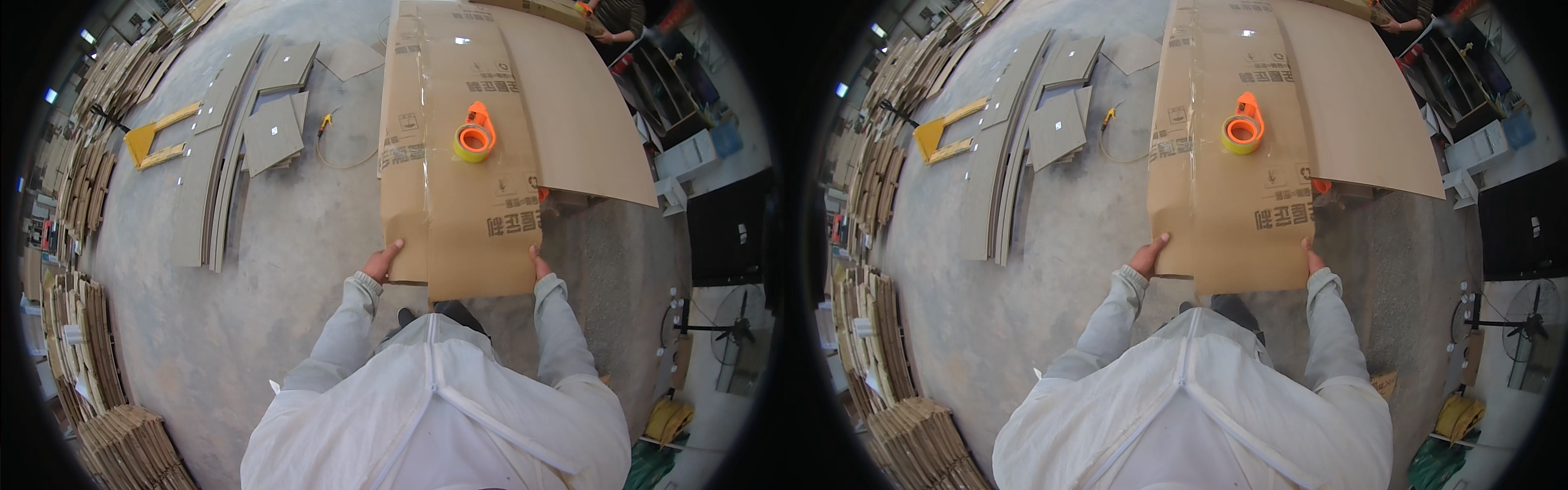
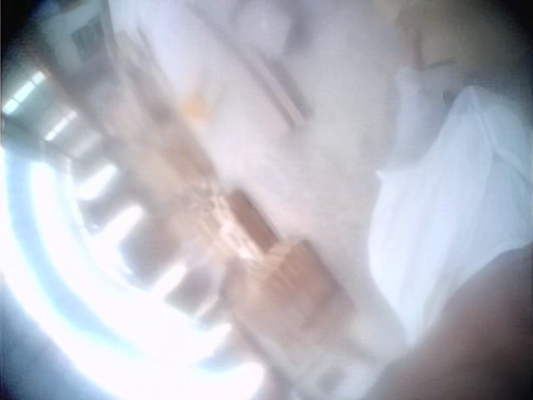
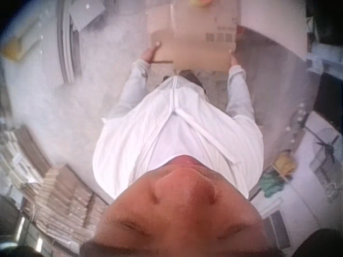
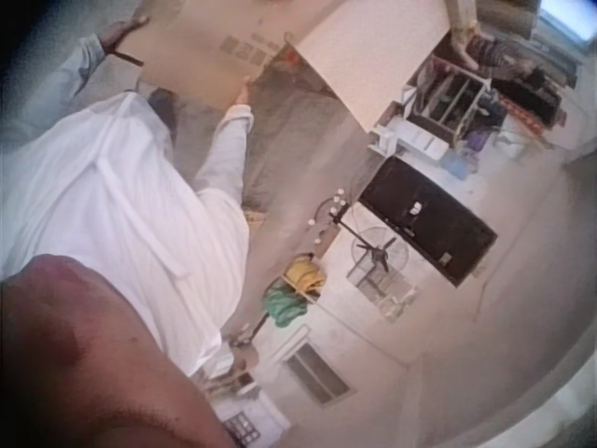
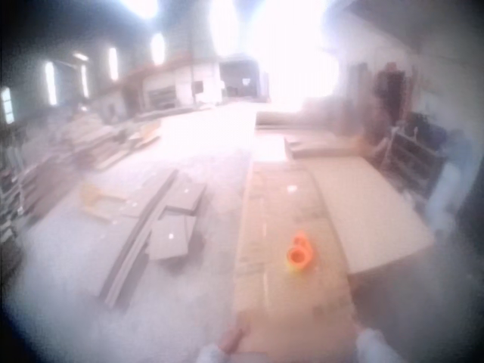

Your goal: The person unpacks a large cardboard box and removes several flat wooden panels. They arrange the panels on a protective mat, then reassemble and tape the cardboard box shut using a handheld tape dispenser.

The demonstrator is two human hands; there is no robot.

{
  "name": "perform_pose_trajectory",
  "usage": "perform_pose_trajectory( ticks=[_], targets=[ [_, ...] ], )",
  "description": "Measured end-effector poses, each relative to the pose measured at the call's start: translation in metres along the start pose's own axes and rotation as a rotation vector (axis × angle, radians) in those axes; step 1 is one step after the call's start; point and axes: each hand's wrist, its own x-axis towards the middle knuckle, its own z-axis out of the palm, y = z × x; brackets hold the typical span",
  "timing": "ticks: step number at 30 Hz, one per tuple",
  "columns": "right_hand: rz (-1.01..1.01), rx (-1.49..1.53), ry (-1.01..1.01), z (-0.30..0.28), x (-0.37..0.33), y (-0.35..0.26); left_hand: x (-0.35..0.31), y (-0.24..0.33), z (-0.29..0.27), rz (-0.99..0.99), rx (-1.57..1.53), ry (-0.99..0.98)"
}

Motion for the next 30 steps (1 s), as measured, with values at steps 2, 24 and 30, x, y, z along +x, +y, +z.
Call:
perform_pose_trajectory(
  ticks=[2, 24, 30],
  targets=[
    [-0.017, -0.101, 0.029, -0.002, 0.003, 0.002, -0.004, 0.005, -0.005, 0.014, 0.032, -0.041],
    [-0.047, -0.242, 0.018, 0.020, -0.029, -0.024, -0.022, 0.078, 0.104, 0.444, 0.882, 0.738],
    [0.092, -0.215, -0.084, 0.018, -0.029, -0.043, -0.035, 0.090, 0.112, 0.381, 0.909, 0.716]
  ],
)
